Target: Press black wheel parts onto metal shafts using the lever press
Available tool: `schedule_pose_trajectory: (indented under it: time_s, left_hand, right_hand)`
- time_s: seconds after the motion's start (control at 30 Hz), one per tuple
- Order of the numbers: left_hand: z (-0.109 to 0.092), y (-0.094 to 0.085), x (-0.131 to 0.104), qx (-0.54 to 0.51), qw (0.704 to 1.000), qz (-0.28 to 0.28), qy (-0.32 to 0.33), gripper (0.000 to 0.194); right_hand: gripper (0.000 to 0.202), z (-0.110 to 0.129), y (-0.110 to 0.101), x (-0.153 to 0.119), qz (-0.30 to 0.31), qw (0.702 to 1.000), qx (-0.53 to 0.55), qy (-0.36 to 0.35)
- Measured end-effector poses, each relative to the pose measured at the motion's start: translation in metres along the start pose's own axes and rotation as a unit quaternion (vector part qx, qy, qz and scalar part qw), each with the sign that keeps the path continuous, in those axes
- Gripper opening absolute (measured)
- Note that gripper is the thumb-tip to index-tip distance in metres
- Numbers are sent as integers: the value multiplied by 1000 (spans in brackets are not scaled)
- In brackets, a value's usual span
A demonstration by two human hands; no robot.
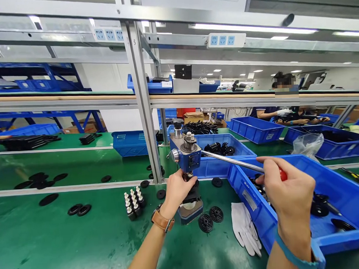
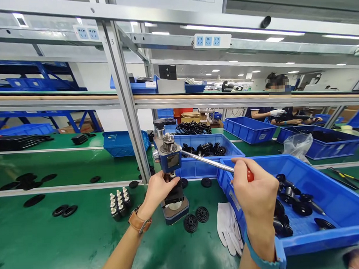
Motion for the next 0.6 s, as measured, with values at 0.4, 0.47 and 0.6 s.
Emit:
schedule_pose_trajectory:
  time_s: [0.4,0.47,0.6]
  left_hand:
    - [7,-6,-3,-23,1000,-17,1,35]
    - [8,-6,-4,-29,999,-18,0,37]
    - [10,-4,-5,-35,999,-13,-12,40]
  right_hand:
    - [28,-40,6,-33,-38,998,31,30]
    - [25,-42,7,-38,-53,997,40,27]
    - [19,-40,6,-43,-106,993,55,6]
Point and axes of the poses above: each hand's wrist, its own x-axis towards the middle knuckle, its own y-axis out of the palm, z = x × y, the point moved 9 cm from there along x, towards the middle knuckle, and after that the axes turned 6 degrees about z, right-handed, at the moved point
